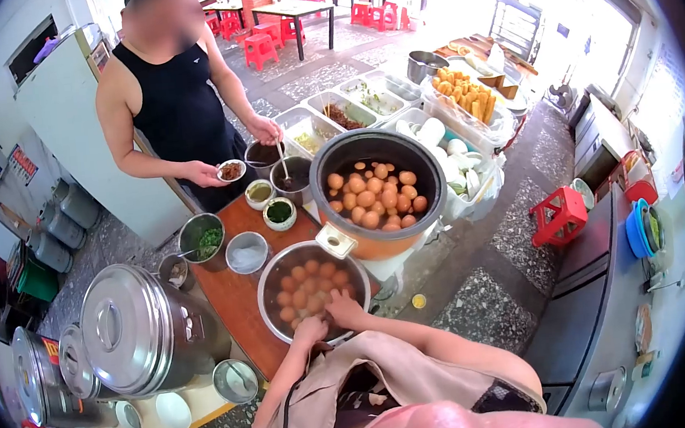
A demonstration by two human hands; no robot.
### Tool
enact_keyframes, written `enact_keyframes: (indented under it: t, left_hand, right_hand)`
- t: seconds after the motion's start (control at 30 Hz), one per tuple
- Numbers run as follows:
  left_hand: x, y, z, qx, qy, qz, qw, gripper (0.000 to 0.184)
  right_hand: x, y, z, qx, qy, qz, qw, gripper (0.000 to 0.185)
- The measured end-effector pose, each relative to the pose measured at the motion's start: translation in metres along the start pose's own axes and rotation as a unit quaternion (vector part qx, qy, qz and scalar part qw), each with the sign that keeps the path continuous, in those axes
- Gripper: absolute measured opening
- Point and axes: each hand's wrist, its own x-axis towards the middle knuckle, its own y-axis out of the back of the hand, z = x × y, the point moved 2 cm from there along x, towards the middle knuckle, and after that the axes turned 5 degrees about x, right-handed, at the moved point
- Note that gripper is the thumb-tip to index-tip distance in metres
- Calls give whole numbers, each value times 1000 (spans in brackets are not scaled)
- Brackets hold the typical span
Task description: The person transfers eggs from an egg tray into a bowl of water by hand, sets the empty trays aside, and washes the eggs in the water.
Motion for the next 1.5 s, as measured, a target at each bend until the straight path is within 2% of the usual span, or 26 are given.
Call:
enact_keyframes:
  t: [0.07, 0.1, 0.17, 0.27, 0.4, 0.47, 0.53, 0.6, 0.67, 0.73, 0.8, 0.87, 0.9, 0.93, 1.0, 1.03, 1.07, 1.13, 1.2, 1.23, 1.27, 1.3, 1.33, 1.4, 1.47, 1.5]
  left_hand:
    - [2, -3, -2, 10, 14, 8, 1000, 36]
    - [-1, 1, 0, 16, -1, 4, 1000, 36]
    - [-5, 3, 0, 22, -16, 0, 1000, 36]
    - [-6, 6, 1, -11, -66, 22, 997, 36]
    - [-13, 22, 17, 30, 26, 16, 999, 36]
    - [-16, 23, 17, 42, 70, 20, 996, 35]
    - [-16, 20, 16, 40, 19, 14, 999, 36]
    - [-12, 15, 13, 69, 50, 0, 996, 34]
    - [-9, 9, 8, 40, 10, 50, 998, 35]
    - [-4, 0, -1, 55, -30, 41, 997, 27]
    - [10, -16, -14, 5, -88, -17, 996, 24]
    - [24, -31, -24, -7, -83, -35, 996, 23]
    - [30, -38, -31, -26, -96, -36, 994, 27]
    - [39, -49, -41, -130, -138, -26, 982, 31]
    - [7, -5, -9, -154, -113, 25, 981, 43]
    - [-5, 17, 11, -115, -39, 33, 992, 37]
    - [-11, 30, 23, -74, 36, 45, 996, 32]
    - [7, 15, 0, -116, 59, 68, 989, 34]
    - [19, 8, -22, -278, 133, 131, 942, 34]
    - [11, 19, -17, -358, 75, 203, 908, 32]
    - [4, 29, -11, -401, 52, 236, 884, 32]
    - [6, 28, -11, -474, 27, 228, 850, 31]
    - [7, 27, -13, -544, 3, 218, 810, 31]
    - [4, 30, -4, -572, -5, 204, 794, 34]
    - [-4, 40, 13, -599, -13, 190, 778, 36]
    - [-9, 50, 25, -656, -52, 163, 735, 38]
  right_hand:
    - [1, -5, 1, 40, -109, 44, 992, 27]
    - [1, -3, 0, 41, -108, 43, 992, 27]
    - [5, 1, 2, 60, -142, -47, 987, 36]
    - [4, 15, -6, 100, -157, -58, 981, 40]
    - [3, 28, -13, 87, -167, -103, 977, 43]
    - [3, 29, -11, 103, -186, -61, 975, 42]
    - [2, 18, -6, 88, -170, -80, 978, 38]
    - [3, 11, -4, 41, -122, -104, 986, 29]
    - [1, 7, -3, 42, -138, -131, 981, 24]
    - [0, -3, 1, 20, -81, -44, 996, 22]
    - [0, -12, 7, 25, -86, -62, 994, 22]
    - [3, 14, -5, 59, -116, -169, 977, 24]
    - [7, 1, 4, 35, -115, -150, 981, 28]
    - [9, 9, -1, 48, -141, -137, 979, 28]
    - [11, 18, -2, 99, -188, -31, 977, 34]
    - [15, 9, 7, 144, -235, -16, 961, 37]
    - [16, 5, 15, 143, -242, -18, 959, 37]
    - [20, 4, 23, 258, -209, 33, 943, 37]
    - [19, 11, 23, 342, -239, 16, 909, 36]
    - [17, 14, 20, 516, -281, -20, 809, 37]
    - [15, 18, 15, 667, -312, -53, 675, 38]
    - [13, 29, 9, 667, -315, -53, 673, 38]
    - [10, 42, 0, 718, -325, -91, 608, 38]
    - [8, 69, -20, 803, -335, -161, 466, 39]
    - [7, 80, -28, 815, -297, -167, 469, 35]
    - [8, 81, -28, 815, -277, -147, 487, 35]
